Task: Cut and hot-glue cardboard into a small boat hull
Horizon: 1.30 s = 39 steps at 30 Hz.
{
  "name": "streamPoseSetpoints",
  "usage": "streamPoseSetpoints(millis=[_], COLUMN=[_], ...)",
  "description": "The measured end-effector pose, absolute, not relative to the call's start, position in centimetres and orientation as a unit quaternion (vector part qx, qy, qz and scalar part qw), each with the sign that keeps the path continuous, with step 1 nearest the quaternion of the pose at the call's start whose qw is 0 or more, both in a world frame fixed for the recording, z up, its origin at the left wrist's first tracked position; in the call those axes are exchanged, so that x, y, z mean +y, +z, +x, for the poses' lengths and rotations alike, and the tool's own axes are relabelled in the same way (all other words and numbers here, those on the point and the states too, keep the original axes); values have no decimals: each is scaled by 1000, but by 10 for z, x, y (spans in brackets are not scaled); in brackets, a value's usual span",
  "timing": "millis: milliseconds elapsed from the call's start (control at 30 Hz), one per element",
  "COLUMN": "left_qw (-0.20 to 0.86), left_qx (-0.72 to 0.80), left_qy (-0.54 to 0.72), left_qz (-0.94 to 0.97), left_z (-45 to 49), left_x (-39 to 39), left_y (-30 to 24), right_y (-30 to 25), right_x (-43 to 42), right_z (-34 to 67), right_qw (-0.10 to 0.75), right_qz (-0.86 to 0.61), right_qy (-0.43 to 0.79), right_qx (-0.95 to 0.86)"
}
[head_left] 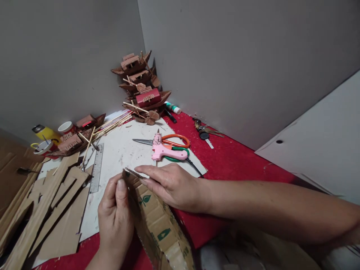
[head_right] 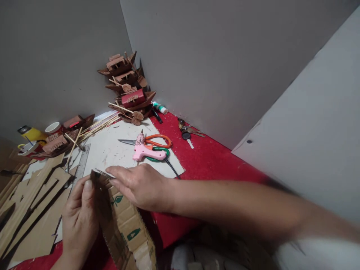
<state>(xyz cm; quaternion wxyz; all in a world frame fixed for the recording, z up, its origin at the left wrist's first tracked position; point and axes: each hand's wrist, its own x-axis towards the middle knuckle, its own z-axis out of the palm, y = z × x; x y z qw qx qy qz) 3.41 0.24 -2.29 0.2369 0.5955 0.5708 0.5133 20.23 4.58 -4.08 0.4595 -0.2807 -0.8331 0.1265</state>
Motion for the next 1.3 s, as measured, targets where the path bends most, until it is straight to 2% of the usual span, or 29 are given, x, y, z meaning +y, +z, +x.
streamPoseSetpoints(millis=[367,967,1300], left_qw=[285,361,385], left_qx=[554,540,545], left_qy=[535,546,525], left_qz=[571,529,528], left_z=[37,33,33], left_x=[3,5,1], left_y=[-23,-29,-24], right_y=[-42,-40,-38], right_x=[46,47,47], right_z=[203,203,206], right_qw=[493,500,465], right_qz=[-219,-213,-233], right_qy=[115,159,178], right_qx=[-834,-824,-835])
